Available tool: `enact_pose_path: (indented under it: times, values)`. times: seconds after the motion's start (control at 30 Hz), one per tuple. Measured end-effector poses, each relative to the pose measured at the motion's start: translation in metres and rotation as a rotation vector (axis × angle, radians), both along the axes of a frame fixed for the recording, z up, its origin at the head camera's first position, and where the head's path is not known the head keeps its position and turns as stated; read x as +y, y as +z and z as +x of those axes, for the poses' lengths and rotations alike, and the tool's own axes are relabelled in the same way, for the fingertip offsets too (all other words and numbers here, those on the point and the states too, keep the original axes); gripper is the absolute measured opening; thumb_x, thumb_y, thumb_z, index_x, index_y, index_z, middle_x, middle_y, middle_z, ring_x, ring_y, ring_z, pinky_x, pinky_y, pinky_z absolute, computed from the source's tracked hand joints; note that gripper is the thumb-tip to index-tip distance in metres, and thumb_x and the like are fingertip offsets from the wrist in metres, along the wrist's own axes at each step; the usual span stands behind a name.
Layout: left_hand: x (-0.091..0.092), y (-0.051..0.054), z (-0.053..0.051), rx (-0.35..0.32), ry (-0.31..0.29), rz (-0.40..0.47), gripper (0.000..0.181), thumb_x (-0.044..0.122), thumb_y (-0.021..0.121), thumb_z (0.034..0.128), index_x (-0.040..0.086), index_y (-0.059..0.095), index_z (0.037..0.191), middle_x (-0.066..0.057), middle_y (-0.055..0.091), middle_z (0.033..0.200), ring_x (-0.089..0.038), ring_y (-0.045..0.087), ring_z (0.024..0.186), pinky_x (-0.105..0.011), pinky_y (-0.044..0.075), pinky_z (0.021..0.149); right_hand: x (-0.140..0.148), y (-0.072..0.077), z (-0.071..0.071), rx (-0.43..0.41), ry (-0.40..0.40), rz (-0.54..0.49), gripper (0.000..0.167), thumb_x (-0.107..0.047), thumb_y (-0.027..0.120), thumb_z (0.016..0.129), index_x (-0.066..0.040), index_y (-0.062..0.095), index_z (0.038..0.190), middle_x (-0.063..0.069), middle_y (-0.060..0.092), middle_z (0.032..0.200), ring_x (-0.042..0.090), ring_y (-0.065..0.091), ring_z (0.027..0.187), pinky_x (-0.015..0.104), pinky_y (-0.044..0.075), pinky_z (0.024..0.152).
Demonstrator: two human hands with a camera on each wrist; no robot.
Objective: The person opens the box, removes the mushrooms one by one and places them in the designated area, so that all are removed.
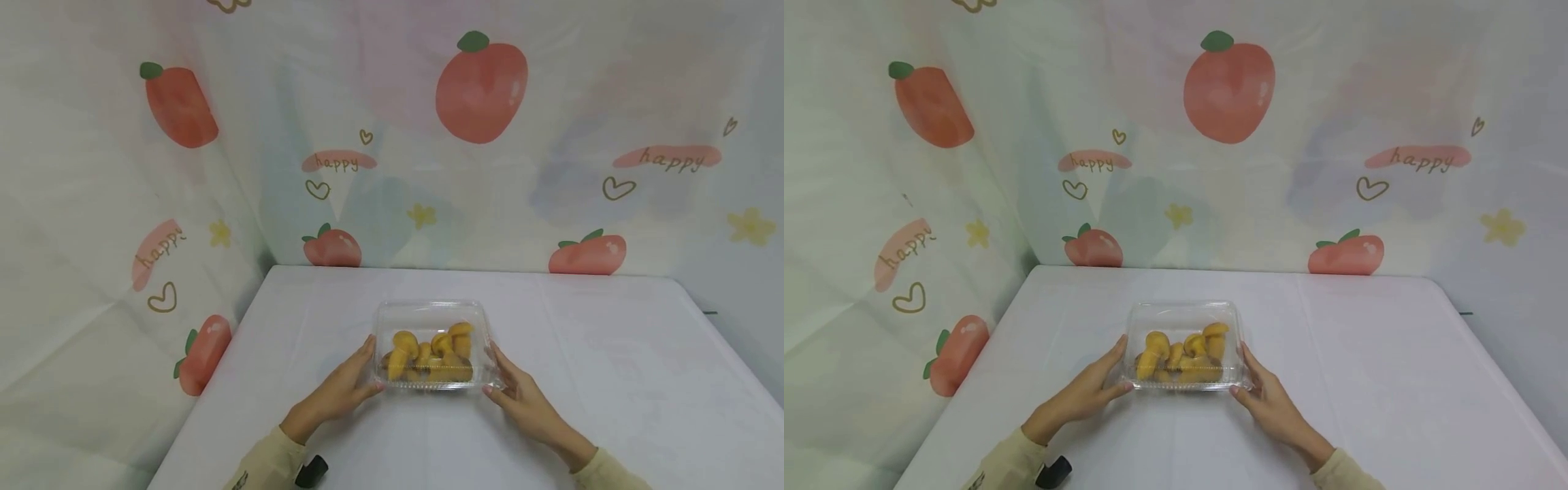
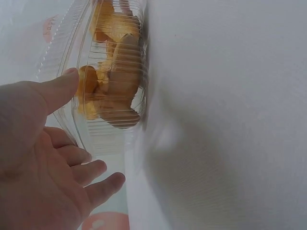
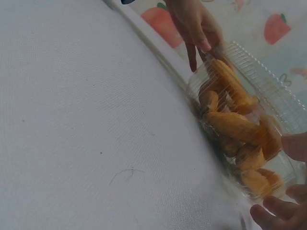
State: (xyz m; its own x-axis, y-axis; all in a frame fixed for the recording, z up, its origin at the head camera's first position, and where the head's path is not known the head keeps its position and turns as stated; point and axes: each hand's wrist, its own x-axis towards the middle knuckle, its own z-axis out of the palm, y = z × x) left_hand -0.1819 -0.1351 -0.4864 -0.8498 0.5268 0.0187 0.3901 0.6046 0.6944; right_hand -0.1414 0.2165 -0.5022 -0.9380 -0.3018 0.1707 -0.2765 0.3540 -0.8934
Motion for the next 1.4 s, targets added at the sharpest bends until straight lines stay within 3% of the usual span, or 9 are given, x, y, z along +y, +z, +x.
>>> enact_pose_path:
  times: [0.23,0.37,0.6,0.73,0.8,0.93,1.03,1.4]
  values:
    - [0.001,0.000,-0.001,0.003,0.000,-0.029,0.088,0.027,0.067,0.0984,-0.006,0.014,0.159,-0.023,0.014,0.168,-0.039,0.020,0.155,-0.057,0.024,0.123,-0.003,-0.002,0.002,0.051,-0.046,-0.006,0.068,-0.007,0.061,0.100,0.013,0.024,0.154,0.033,0.028,0.158,0.052,0.035,0.138,0.048,0.051,0.099]
    - [0.001,0.001,-0.001,0.003,0.002,-0.043,0.088,0.027,0.067,0.0984,-0.005,0.013,0.160,-0.023,0.013,0.168,-0.039,0.020,0.156,-0.057,0.024,0.124,-0.005,-0.003,0.002,0.087,-0.072,0.000,0.065,-0.005,0.060,0.099,0.013,0.027,0.153,0.033,0.031,0.157,0.052,0.039,0.135,0.038,0.054,0.098]
    - [0.001,0.003,0.000,0.000,0.014,-0.059,0.087,0.028,0.066,0.0987,-0.005,0.014,0.160,-0.021,0.013,0.169,-0.036,0.019,0.156,-0.055,0.023,0.125,-0.009,-0.003,0.004,0.100,-0.076,0.018,0.065,-0.004,0.057,0.101,0.010,0.024,0.155,0.034,0.025,0.159,0.059,0.036,0.136,0.050,0.047,0.098]
    - [0.002,0.003,0.000,0.001,0.014,-0.068,0.088,0.029,0.067,0.0986,-0.005,0.014,0.160,-0.021,0.013,0.169,-0.036,0.020,0.156,-0.054,0.023,0.125,-0.010,-0.002,0.004,0.093,-0.085,0.037,0.064,-0.005,0.055,0.102,0.009,0.023,0.156,0.033,0.023,0.160,0.058,0.032,0.138,0.048,0.045,0.100]
    - [0.002,0.003,0.000,0.001,0.013,-0.068,0.088,0.029,0.067,0.0986,-0.005,0.014,0.160,-0.021,0.013,0.169,-0.036,0.020,0.156,-0.054,0.023,0.125,-0.009,-0.003,0.004,0.100,-0.109,0.062,0.059,-0.005,0.053,0.103,0.009,0.027,0.155,0.030,0.027,0.160,0.051,0.034,0.141,0.035,0.045,0.105]
    - [0.002,0.001,0.000,-0.011,0.009,-0.057,0.087,0.029,0.066,0.0992,-0.004,0.013,0.160,-0.020,0.012,0.169,-0.035,0.018,0.157,-0.053,0.023,0.125,-0.004,-0.006,0.005,0.112,-0.158,0.046,0.044,0.002,0.043,0.105,0.014,0.039,0.147,0.027,0.042,0.154,0.008,0.037,0.143,0.007,0.037,0.103]
    - [0.002,0.000,-0.001,-0.016,0.006,-0.047,0.087,0.028,0.065,0.0995,-0.003,0.012,0.160,-0.019,0.011,0.169,-0.035,0.017,0.157,-0.054,0.022,0.125,0.001,-0.007,0.003,0.116,-0.147,0.019,0.040,0.006,0.039,0.104,0.017,0.044,0.142,0.028,0.046,0.150,-0.017,0.033,0.130,0.002,0.040,0.096]
    - [0.001,-0.003,-0.004,-0.036,0.033,-0.009,0.089,0.030,0.067,0.0985,0.000,0.012,0.161,-0.017,0.011,0.170,-0.033,0.017,0.157,-0.054,0.022,0.125,0.011,-0.006,-0.003,0.164,0.002,-0.107,0.044,0.010,0.046,0.100,0.020,0.041,0.142,0.041,0.038,0.145,-0.018,0.041,0.128,0.010,0.053,0.090]
